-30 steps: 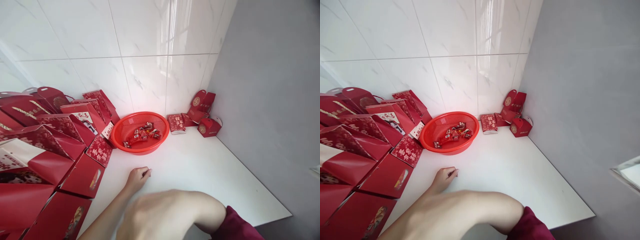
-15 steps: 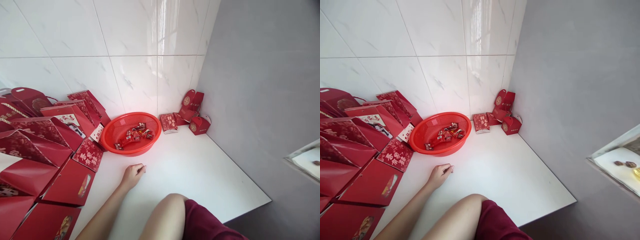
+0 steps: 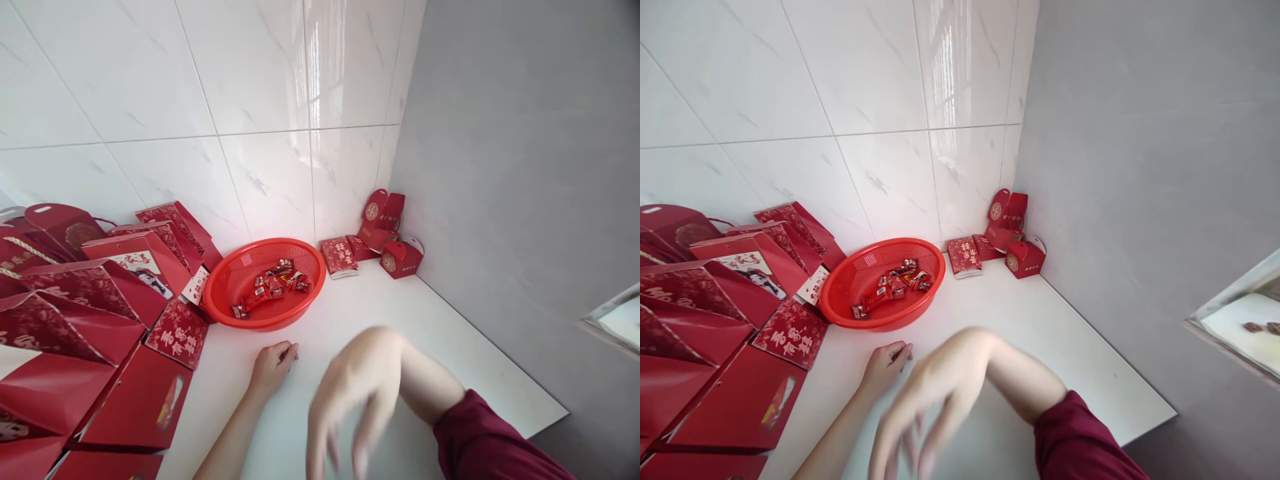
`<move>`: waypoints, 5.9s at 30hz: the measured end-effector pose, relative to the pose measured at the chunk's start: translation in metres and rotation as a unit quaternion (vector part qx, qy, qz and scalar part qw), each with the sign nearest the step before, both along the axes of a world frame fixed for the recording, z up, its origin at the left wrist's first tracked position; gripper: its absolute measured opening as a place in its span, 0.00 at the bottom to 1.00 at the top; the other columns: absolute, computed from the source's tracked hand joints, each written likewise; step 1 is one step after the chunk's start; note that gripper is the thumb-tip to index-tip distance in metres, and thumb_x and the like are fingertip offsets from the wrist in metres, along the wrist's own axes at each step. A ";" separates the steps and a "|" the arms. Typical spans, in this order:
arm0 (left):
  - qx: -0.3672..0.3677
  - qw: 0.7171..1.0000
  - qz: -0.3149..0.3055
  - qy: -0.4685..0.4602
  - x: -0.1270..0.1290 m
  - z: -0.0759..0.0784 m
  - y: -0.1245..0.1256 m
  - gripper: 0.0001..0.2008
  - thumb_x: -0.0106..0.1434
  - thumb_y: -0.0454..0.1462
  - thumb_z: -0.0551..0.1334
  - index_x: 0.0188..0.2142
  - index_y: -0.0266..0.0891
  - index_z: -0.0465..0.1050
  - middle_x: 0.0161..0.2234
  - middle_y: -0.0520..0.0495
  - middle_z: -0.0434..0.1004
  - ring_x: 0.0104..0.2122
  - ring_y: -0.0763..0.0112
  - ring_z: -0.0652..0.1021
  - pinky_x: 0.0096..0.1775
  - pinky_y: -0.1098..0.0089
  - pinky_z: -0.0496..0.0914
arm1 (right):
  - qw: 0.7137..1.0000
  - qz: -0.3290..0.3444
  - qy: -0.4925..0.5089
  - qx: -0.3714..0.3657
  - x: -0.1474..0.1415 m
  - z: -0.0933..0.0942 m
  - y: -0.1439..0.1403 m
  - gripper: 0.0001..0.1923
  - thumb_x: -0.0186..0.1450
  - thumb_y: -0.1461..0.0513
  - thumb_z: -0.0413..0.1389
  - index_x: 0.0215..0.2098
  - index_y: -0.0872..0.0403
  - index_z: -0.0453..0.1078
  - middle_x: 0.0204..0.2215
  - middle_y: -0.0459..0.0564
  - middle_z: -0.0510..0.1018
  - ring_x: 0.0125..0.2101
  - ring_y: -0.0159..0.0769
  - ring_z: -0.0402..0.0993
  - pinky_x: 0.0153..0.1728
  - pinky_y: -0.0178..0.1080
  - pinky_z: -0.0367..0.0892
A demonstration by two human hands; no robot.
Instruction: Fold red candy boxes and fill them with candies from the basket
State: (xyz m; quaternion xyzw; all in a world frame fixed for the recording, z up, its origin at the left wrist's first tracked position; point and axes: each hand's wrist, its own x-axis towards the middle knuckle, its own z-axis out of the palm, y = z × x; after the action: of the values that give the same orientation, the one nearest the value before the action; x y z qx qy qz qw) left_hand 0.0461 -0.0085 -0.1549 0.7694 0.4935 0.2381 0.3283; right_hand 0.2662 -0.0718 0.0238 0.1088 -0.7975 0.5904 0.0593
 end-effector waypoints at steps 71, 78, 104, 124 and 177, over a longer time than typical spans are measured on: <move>0.390 0.909 -0.142 -0.038 0.006 0.033 -0.050 0.10 0.60 0.31 0.50 0.34 0.39 0.70 0.53 0.39 0.73 0.49 0.56 0.73 0.49 0.54 0.69 | 0.721 -0.684 -0.112 0.006 0.026 -0.128 -0.014 0.19 0.69 0.60 0.47 0.23 0.52 0.72 0.53 0.51 0.70 0.51 0.45 0.68 0.44 0.45 0.66; 0.289 0.940 -0.165 -0.075 0.004 0.030 -0.047 0.25 0.65 0.35 0.49 0.61 0.36 0.63 0.59 0.35 0.65 0.56 0.53 0.69 0.55 0.53 0.67 | 0.731 -0.676 -0.087 0.010 0.024 -0.129 -0.014 0.20 0.70 0.55 0.49 0.25 0.52 0.73 0.47 0.52 0.73 0.41 0.39 0.73 0.39 0.41 0.67; 0.211 0.974 -0.052 -0.066 -0.001 0.033 -0.043 0.20 0.69 0.41 0.51 0.58 0.40 0.66 0.58 0.39 0.60 0.58 0.57 0.67 0.59 0.56 0.63 | 0.778 -0.612 -0.035 0.136 0.027 -0.137 -0.015 0.23 0.68 0.55 0.56 0.62 0.41 0.64 0.67 0.48 0.57 0.67 0.47 0.51 0.67 0.56 0.41; 0.204 0.967 -0.143 -0.055 -0.005 0.033 -0.036 0.18 0.68 0.39 0.50 0.53 0.38 0.70 0.50 0.40 0.72 0.50 0.59 0.72 0.51 0.58 0.67 | 0.836 -0.529 -0.073 0.124 0.030 -0.131 -0.019 0.53 0.49 0.44 0.69 0.67 0.47 0.55 0.67 0.57 0.51 0.67 0.52 0.44 0.65 0.53 0.50; -0.035 0.959 -0.160 -0.230 -0.007 0.009 -0.033 0.68 0.44 0.43 0.77 0.69 0.47 0.26 0.58 0.34 0.66 0.57 0.47 0.71 0.55 0.47 0.67 | 0.811 -0.563 0.068 -0.141 -0.016 -0.196 -0.005 0.69 0.55 0.48 0.68 0.69 0.42 0.15 0.62 0.59 0.60 0.59 0.49 0.64 0.58 0.58 0.60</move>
State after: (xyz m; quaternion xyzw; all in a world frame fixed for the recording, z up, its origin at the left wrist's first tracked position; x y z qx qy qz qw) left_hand 0.0393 -0.0414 -0.1456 0.7511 0.2833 0.3354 0.4930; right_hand 0.2502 -0.0764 -0.1719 -0.3287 -0.6211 0.5507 0.4505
